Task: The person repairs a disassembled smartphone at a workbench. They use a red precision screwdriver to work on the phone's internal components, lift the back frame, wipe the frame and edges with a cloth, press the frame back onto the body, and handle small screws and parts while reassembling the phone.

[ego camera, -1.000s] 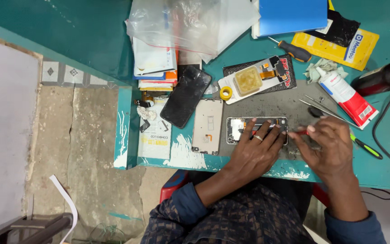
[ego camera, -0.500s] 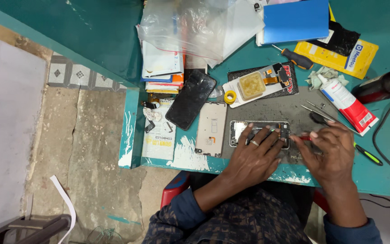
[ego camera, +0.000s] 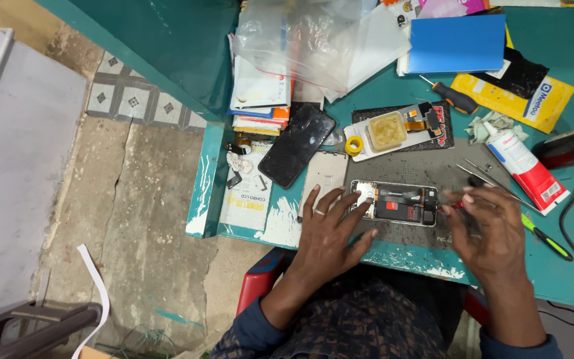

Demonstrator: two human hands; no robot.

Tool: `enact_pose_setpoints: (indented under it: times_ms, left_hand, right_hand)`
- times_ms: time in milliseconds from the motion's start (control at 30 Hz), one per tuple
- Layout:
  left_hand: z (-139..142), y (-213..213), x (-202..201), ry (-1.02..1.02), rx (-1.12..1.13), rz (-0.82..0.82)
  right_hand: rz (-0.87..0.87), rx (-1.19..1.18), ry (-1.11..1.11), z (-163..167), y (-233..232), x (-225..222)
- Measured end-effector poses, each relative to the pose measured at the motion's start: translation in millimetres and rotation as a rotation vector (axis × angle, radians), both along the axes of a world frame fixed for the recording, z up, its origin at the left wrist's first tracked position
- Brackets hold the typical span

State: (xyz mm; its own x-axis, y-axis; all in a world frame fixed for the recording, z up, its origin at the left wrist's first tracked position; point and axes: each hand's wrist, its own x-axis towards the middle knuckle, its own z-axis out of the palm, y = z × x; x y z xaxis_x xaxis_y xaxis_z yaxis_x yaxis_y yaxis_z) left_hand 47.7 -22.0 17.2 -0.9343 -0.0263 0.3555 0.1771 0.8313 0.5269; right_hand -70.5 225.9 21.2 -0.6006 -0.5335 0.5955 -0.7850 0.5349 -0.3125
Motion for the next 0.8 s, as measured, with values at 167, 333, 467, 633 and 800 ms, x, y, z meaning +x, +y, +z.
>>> enact_pose_setpoints:
  times_ms: [167,333,467,633,800]
  left_hand:
    - [0.0,-3.6,1.2,0.007,0.011,0.024]
    - [-3.8,-3.1,1.4,-0.011,0.007,0.019]
    - [-5.6,-2.5,1.5,-0.012,0.012,0.015]
    - [-6.3,-1.8,0.4,-0.013,0.011,0.017]
    - [-6.5,-1.4,0.2,-0.018,0.003,0.012]
  right_hand:
    - [-0.034,0.011,0.030,-0.2,2.3,2.2]
    - [-0.008,0.006,-0.013,-4.0,5.9,3.4]
    - [-0.068,0.023,0.016,-4.6,7.8,4.6]
    - [-0.032,0.014,-0.056,-1.0,4.3,5.9]
    - [-0.056,0.003,-0.025,1.9,2.2,4.9]
